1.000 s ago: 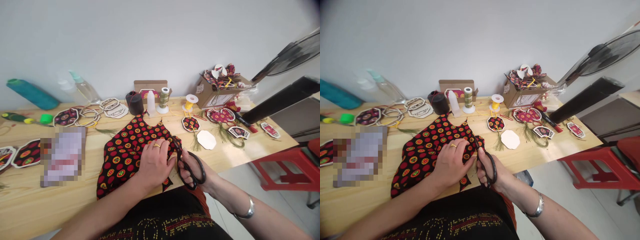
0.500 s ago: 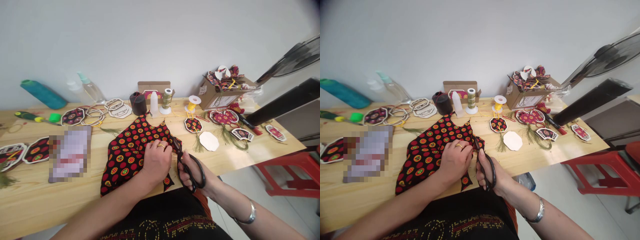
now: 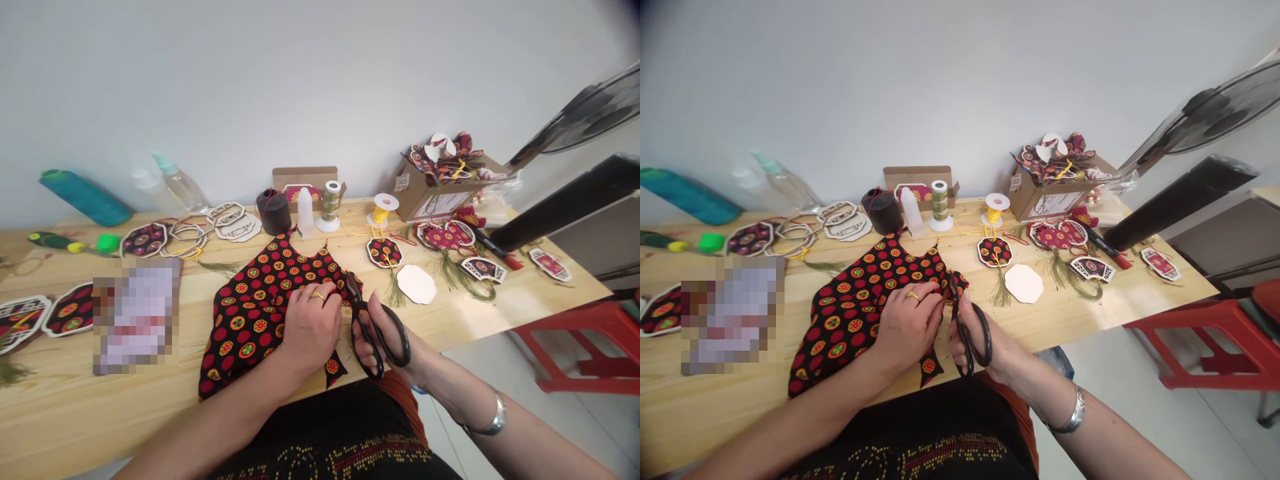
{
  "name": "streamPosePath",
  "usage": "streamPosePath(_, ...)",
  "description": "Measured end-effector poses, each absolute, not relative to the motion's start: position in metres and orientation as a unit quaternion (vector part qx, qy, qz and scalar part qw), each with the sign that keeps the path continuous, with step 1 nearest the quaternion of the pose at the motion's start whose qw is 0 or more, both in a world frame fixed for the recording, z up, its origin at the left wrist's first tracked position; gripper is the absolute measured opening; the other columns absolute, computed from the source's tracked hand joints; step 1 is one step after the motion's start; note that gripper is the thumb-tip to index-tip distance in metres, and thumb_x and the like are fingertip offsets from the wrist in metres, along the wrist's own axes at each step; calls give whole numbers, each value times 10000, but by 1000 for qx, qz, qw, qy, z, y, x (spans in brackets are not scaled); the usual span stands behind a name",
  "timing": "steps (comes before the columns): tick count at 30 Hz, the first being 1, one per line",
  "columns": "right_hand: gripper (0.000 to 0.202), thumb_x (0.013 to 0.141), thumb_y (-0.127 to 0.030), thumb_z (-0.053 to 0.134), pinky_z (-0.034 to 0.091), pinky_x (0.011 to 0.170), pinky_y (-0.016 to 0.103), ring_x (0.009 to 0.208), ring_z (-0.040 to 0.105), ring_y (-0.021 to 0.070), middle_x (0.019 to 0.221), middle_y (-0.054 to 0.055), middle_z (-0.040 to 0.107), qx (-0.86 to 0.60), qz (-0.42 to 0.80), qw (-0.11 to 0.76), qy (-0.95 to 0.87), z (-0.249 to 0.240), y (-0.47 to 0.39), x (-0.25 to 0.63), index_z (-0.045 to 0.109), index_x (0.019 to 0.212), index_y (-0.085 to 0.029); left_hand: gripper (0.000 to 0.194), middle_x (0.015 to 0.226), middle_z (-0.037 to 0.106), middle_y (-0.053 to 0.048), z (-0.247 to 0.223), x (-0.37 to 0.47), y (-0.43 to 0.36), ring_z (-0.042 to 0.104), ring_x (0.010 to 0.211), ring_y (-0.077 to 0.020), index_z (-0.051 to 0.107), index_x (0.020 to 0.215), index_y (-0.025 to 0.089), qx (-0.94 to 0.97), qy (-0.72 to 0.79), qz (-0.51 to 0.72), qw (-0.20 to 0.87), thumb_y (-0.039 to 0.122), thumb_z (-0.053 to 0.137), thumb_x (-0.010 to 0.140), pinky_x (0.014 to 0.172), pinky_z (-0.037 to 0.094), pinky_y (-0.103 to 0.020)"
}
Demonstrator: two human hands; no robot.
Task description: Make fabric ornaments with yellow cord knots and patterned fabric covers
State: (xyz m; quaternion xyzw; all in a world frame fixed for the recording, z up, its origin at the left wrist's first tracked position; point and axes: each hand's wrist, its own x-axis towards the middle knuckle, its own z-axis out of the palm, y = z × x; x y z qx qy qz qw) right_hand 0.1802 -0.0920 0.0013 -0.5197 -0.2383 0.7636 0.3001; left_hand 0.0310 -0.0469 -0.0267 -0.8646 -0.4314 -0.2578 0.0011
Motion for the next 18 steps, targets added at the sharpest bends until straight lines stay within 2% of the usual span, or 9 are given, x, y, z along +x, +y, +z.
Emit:
streamPosePath(9,708,691,-877,288,323,396,207,406,340,73,482,-65,375,-530,726,314,-304,0,-85,177,449,692,-187,162,1046,705,-75,-29,29,-47,604,911,-258,660,851,162,-869,-412,-273,4,175,501,878,761,447,-410)
streamPosePath(18,637,830,-755,274,343,414,199,435,390,73,531,-35,420,-549,667,307,-399,-4,-87,188,468,656,-174,159,1053,705,-76,-29,29,-46,612,900,-254,659,860,158,-869,-410,-277,2,165,501,878,767,459,-414)
